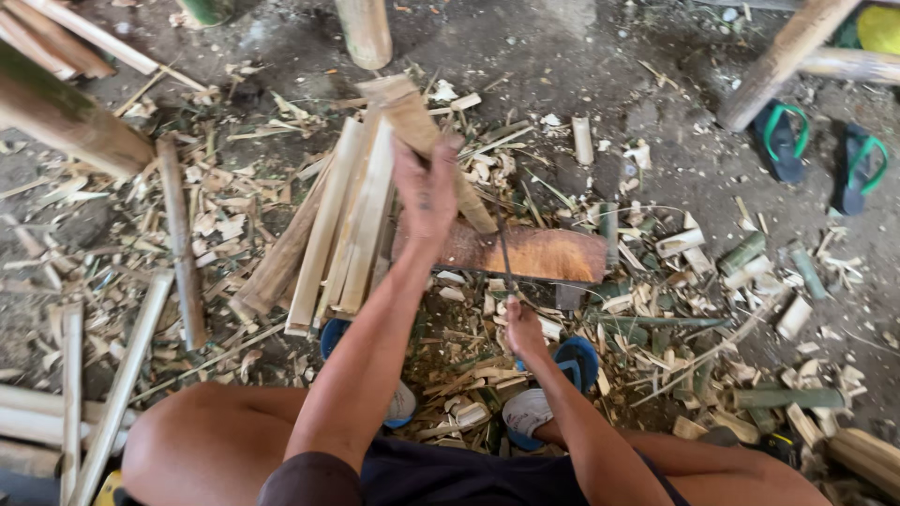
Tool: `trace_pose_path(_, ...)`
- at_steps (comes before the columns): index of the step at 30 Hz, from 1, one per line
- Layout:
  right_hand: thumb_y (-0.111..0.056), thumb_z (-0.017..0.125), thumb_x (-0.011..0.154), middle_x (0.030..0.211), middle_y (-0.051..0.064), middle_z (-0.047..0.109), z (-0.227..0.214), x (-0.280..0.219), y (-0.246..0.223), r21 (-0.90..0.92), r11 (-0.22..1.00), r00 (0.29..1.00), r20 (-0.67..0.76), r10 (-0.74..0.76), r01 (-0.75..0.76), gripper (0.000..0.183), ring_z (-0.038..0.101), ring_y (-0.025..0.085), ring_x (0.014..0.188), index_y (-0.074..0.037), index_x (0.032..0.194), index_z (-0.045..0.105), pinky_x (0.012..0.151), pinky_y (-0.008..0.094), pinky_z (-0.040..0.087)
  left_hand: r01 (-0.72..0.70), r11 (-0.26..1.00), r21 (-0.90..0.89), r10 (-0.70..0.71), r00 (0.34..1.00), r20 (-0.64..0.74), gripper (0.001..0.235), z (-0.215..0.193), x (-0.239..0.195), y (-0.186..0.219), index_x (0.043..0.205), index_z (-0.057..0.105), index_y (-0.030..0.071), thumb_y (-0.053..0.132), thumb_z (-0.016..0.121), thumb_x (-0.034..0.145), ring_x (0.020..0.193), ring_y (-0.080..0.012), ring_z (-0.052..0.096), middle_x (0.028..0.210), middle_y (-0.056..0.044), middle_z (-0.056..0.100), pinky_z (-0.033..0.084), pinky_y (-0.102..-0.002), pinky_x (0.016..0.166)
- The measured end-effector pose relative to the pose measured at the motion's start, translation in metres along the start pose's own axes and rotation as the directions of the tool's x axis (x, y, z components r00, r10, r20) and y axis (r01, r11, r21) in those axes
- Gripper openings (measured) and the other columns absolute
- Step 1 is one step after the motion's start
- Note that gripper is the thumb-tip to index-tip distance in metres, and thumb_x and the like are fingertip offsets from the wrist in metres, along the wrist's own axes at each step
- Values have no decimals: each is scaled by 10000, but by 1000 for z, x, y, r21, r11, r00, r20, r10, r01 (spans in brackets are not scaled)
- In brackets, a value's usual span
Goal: The person sits on the ground and uses a knife to shave and shape a piece of bamboo, repeatedly rotating it and removing thin strips. The person places the shaped pieces aside and continues working on the bamboo.
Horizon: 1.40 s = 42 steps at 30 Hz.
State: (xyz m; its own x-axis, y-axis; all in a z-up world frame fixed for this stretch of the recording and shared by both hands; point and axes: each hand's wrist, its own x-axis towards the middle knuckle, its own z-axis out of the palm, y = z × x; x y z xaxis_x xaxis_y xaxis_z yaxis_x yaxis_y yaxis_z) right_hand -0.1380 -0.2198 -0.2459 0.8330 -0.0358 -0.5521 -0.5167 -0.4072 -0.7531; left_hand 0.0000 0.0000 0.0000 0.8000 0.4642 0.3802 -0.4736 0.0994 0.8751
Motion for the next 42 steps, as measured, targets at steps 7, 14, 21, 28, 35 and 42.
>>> trace_pose_path(7, -569, 470, 1012, 580, 23, 486, 1, -24, -61, 242, 964, 991, 40, -128, 114, 533, 463, 148, 459, -62, 879, 566, 436, 345, 406, 11, 856, 516, -178, 945, 275, 415, -38, -3, -42, 1234, 448, 9, 202, 698, 964, 681, -291, 700, 886, -157, 697, 621, -412, 595)
trace_pose_path(14, -539, 464, 1029, 624, 5, 502, 55, -61, -164, 204, 951, 907, 306, -288, 234, 494, 492, 109, 471, -69, 912, 559, 434, 288, 424, -95, 696, 712, -42, 984, 172, 582, -169, 137, 29, 1305, 381, 62, 199, 719, 852, 882, -437, 730, 1004, -227, 736, 586, -506, 742)
trace_pose_path(21, -511, 450, 1038, 631, -8, 472, 135, -85, -200, 92, 956, 776, 565, -280, 278, 453, 452, 96, 470, -83, 933, 554, 406, 271, 376, 49, 243, 969, -206, 978, 3, 628, -365, 84, 88, 1345, 452, 49, 193, 731, 801, 966, -489, 654, 1052, -281, 665, 525, -564, 830)
trace_pose_path(28, -517, 468, 1023, 583, -3, 494, 202, -80, -192, -136, 929, 745, 641, -182, 344, 481, 495, 97, 449, -68, 902, 592, 406, 277, 417, 346, 120, 931, -356, 890, -285, 707, -453, 43, 60, 1474, 434, 66, 212, 706, 838, 1000, -446, 683, 1137, -263, 697, 563, -516, 893)
trace_pose_path(35, -494, 508, 1006, 596, -3, 465, 245, -56, -190, -133, 975, 753, 657, -46, 176, 427, 433, 111, 428, -79, 925, 566, 386, 289, 369, 689, 35, 724, -636, 574, -516, 815, -476, -21, 32, 1597, 205, 87, 193, 630, 910, 734, -279, 777, 1136, -184, 678, 639, -424, 579)
trace_pose_path(42, -493, 501, 1012, 609, -14, 468, 268, -49, -173, -45, 993, 788, 613, -60, 110, 429, 451, 96, 438, -73, 940, 551, 387, 274, 365, 667, 57, 743, -551, 642, -534, 769, -498, -26, -32, 1596, 233, 105, 206, 614, 936, 872, -357, 696, 1195, -224, 627, 612, -475, 685)
